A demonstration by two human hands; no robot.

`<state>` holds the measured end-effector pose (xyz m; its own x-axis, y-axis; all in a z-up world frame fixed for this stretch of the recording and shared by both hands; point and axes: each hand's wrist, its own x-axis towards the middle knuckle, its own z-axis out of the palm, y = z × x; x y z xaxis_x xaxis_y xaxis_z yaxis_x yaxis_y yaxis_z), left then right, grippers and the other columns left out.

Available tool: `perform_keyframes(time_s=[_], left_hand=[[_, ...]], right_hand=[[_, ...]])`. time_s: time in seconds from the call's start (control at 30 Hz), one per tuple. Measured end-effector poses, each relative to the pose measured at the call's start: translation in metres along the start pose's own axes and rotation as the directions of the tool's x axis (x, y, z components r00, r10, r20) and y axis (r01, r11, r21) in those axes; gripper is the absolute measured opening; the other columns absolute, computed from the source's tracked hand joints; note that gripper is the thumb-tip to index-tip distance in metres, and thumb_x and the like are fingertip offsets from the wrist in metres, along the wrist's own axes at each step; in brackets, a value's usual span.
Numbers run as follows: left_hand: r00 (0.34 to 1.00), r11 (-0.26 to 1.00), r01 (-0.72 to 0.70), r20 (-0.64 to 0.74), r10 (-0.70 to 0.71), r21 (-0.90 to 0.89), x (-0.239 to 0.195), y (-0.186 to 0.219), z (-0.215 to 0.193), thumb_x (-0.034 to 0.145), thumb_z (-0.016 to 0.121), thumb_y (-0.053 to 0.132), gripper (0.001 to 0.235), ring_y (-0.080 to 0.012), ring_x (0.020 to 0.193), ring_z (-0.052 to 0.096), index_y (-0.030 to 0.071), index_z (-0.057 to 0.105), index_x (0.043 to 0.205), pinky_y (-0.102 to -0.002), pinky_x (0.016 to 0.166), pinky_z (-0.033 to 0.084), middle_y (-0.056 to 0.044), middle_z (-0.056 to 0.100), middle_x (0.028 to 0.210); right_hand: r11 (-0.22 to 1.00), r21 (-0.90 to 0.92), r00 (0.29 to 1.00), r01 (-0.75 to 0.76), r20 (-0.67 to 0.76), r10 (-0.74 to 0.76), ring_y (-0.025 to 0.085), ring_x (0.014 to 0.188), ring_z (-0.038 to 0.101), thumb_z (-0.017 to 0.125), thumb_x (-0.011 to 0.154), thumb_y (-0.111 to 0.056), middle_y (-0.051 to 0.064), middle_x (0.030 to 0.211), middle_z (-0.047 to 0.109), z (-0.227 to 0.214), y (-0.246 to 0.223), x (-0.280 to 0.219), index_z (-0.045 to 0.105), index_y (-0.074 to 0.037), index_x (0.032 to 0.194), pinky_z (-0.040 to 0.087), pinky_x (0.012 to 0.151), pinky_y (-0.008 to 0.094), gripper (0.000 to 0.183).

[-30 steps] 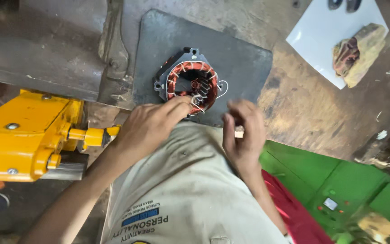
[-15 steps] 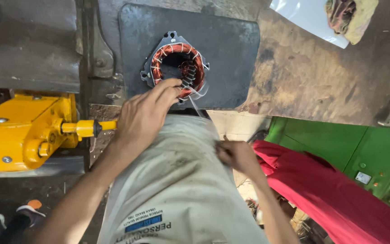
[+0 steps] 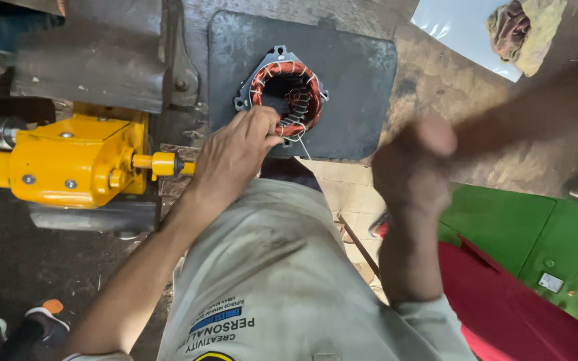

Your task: The person secures copper windings on a motor stator by hand, repeatedly wrapping and tightening white string around the coil slots. The stator is rotated as needed to access different sections while the person adjusts the string tension and placement.

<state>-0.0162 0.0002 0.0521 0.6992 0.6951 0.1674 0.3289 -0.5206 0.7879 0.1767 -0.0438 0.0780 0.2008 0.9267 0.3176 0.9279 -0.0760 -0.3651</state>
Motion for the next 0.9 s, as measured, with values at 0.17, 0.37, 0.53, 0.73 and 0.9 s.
perform_keyframes(time_s=[0.17, 0.37, 0.53, 0.73, 0.9], left_hand=[[0.999, 1.0, -0.021, -0.028, 0.022, 0.023, 0.002, -0.001, 0.0, 0.099, 0.069, 0.014, 0.022, -0.0348, 0.095, 0.064, 0.005, 0.051, 0.109, -0.049, 0.076, 0.051, -0.014, 0.062, 0.098], [0.997, 0.997, -0.06, -0.044, 0.062, 0.044, 0.003, -0.002, 0.001, 0.097, 0.07, 0.014, 0.023, -0.032, 0.096, 0.064, 0.005, 0.054, 0.11, -0.047, 0.077, 0.053, -0.012, 0.062, 0.101], [0.996, 0.992, -0.069, -0.052, 0.075, 0.102, 0.005, 0.002, -0.004, 0.096, 0.068, 0.019, 0.041, -0.0251, 0.095, 0.066, 0.006, 0.056, 0.134, -0.042, 0.077, 0.056, -0.007, 0.066, 0.114], [0.998, 0.984, -0.061, -0.012, 0.064, 0.169, 0.004, 0.007, -0.001, 0.099, 0.062, 0.021, 0.044, -0.021, 0.092, 0.065, 0.01, 0.057, 0.141, -0.039, 0.075, 0.055, -0.003, 0.068, 0.113], [0.996, 0.961, -0.077, 0.065, 0.061, 0.266, 0.002, 0.011, 0.002, 0.095, 0.059, 0.01, 0.043, -0.0218, 0.098, 0.065, 0.01, 0.061, 0.138, -0.04, 0.08, 0.052, 0.0, 0.07, 0.11]], right_hand=[[0.956, -0.289, 0.985, 0.039, 0.172, 0.011, 0.044, 0.154, 0.022, 0.051, 0.11, -0.043, 0.022, 0.165, 0.033, 0.022, 0.002, 0.041, 0.037, 0.0, 0.156, 0.01, 0.126, 0.063, 0.065], [0.994, 0.018, 0.971, -0.103, -0.214, 0.105, 0.025, 0.155, 0.021, 0.043, 0.115, -0.03, 0.018, 0.163, 0.024, -0.025, 0.03, 0.024, 0.018, -0.005, 0.161, 0.019, 0.13, 0.037, 0.058], [0.91, 0.348, 0.972, -0.224, 0.016, 0.233, 0.028, 0.136, 0.052, 0.051, 0.115, -0.017, 0.018, 0.144, 0.053, 0.018, 0.023, -0.047, 0.044, 0.001, 0.149, 0.04, 0.12, 0.04, 0.038], [0.684, 0.34, 0.697, -0.645, 0.629, 0.344, 0.02, 0.079, 0.062, 0.051, 0.112, -0.014, 0.005, 0.088, 0.07, 0.006, -0.004, -0.105, 0.069, -0.002, 0.111, 0.054, 0.076, 0.032, 0.021], [0.857, 0.459, 0.886, -0.236, 0.465, -0.005, 0.02, 0.083, 0.065, 0.054, 0.106, -0.012, 0.007, 0.088, 0.067, -0.039, -0.006, -0.095, 0.068, -0.005, 0.098, 0.053, 0.077, 0.033, 0.017]])
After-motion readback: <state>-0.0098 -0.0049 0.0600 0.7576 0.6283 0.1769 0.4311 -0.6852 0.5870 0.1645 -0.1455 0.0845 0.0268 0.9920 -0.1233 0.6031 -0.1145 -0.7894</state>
